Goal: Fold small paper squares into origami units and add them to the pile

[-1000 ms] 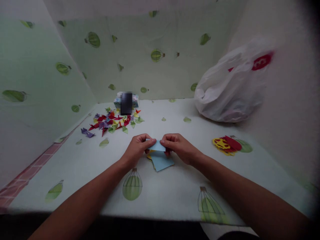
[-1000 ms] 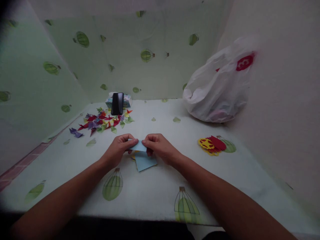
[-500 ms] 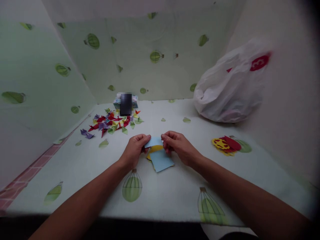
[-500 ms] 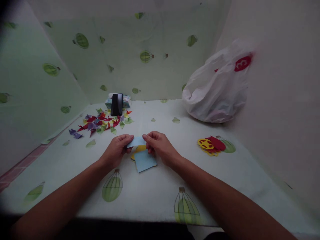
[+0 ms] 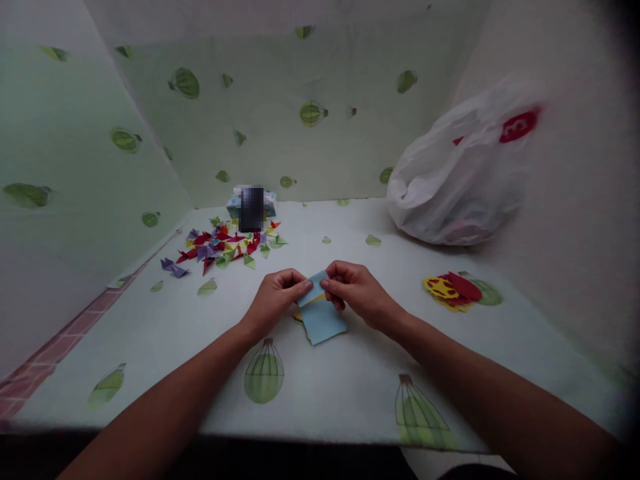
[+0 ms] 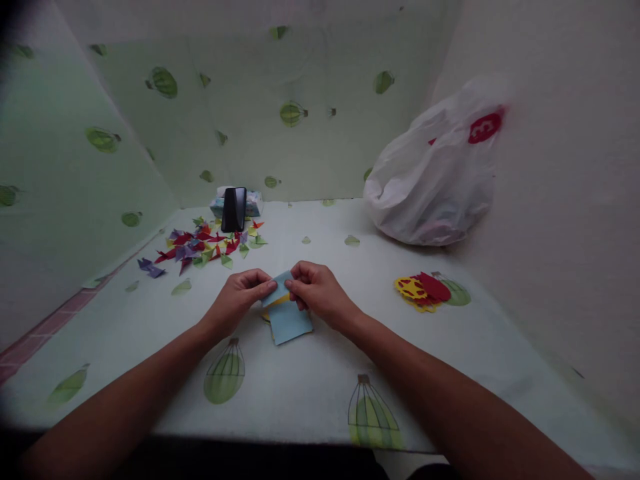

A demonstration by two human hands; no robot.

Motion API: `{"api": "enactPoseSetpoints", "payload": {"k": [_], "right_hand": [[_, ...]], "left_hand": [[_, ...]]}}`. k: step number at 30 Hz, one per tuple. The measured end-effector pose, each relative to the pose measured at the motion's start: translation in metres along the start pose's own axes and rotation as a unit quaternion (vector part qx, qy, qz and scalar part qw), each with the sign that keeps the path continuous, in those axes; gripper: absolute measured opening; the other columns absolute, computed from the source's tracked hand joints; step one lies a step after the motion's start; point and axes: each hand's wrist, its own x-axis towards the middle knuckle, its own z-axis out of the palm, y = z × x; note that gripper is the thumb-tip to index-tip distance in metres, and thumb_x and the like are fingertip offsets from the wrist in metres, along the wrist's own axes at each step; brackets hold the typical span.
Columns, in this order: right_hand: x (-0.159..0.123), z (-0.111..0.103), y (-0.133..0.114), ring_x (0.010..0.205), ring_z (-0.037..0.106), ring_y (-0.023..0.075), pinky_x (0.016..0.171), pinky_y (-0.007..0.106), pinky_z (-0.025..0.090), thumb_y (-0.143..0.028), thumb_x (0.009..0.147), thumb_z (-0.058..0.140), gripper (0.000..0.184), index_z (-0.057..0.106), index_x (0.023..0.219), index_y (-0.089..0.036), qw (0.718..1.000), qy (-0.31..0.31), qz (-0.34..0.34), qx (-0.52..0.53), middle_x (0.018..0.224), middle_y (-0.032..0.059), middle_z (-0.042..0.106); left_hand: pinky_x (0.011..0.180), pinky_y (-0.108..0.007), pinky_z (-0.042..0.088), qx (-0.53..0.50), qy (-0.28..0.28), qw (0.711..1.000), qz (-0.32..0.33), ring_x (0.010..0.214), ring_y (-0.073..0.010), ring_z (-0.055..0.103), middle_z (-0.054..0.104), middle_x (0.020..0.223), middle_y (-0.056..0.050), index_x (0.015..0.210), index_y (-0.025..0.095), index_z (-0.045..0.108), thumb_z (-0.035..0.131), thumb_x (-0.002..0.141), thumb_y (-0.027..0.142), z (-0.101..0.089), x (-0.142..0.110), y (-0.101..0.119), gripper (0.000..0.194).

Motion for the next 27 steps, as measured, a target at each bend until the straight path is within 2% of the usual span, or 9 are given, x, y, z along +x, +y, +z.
{"api": "enactPoseSetpoints", "payload": {"k": [3, 7, 13, 19, 27], "right_hand": [[-0.0009, 0.0009, -0.0005, 0.043, 0.047, 0.0075, 0.044, 0.022, 0.034, -0.033, 0.076, 0.069, 0.021, 0.055, 0.080, -0.018, 1.000, 0.012, -0.001, 0.018, 0.056, -0.0054, 0.058], [-0.0015, 0.0018, -0.0011, 0.044, 0.046, 0.0074, 0.045, 0.022, 0.034, -0.032, 0.077, 0.069, 0.020, 0.054, 0.081, -0.018, 1.000, 0.010, -0.007, 0.020, 0.055, -0.0065, 0.055], [-0.0025, 0.0034, -0.0009, 0.044, 0.047, 0.0078, 0.045, 0.022, 0.034, -0.026, 0.075, 0.069, 0.017, 0.056, 0.084, -0.019, 0.998, 0.007, -0.006, 0.064, 0.055, -0.0069, 0.056], [-0.0037, 0.0038, 0.0005, 0.049, 0.054, 0.0101, 0.050, 0.024, 0.041, -0.022, 0.074, 0.067, 0.014, 0.062, 0.087, -0.019, 0.990, -0.002, -0.017, 0.137, 0.060, -0.0036, 0.062], [-0.0035, 0.0005, 0.0006, 0.053, 0.058, 0.0108, 0.055, 0.027, 0.044, -0.020, 0.076, 0.064, 0.012, 0.072, 0.085, -0.017, 0.991, -0.014, -0.032, 0.126, 0.063, -0.0003, 0.065]], "left_hand": [[0.058, -0.024, 0.033, -0.014, -0.017, 1.000, -0.008, 0.059, -0.0101, 0.044, 0.053, 0.062, 0.003, 0.068, 0.016, 0.061, 0.073, 0.075, 0.040, 0.0008, -0.0012, 0.0005, 0.028], [0.058, -0.023, 0.035, -0.052, -0.033, 0.998, -0.025, 0.059, -0.0097, 0.046, 0.055, 0.063, 0.003, 0.070, 0.016, 0.060, 0.073, 0.076, 0.041, 0.0025, -0.0014, -0.0012, 0.029], [0.059, -0.022, 0.038, -0.092, -0.014, 0.995, -0.031, 0.060, -0.0091, 0.050, 0.059, 0.068, 0.003, 0.080, 0.017, 0.063, 0.077, 0.072, 0.034, 0.0058, -0.0019, -0.0016, 0.024], [0.057, -0.023, 0.041, -0.145, -0.019, 0.988, -0.056, 0.058, -0.0104, 0.055, 0.060, 0.065, 0.003, 0.085, 0.019, 0.060, 0.075, 0.072, 0.031, 0.0068, -0.0036, 0.0030, 0.023], [0.060, -0.024, 0.045, -0.179, -0.030, 0.981, -0.065, 0.060, -0.0109, 0.058, 0.065, 0.070, 0.000, 0.090, 0.017, 0.062, 0.072, 0.075, 0.029, 0.0069, -0.0036, 0.0024, 0.021]]}}
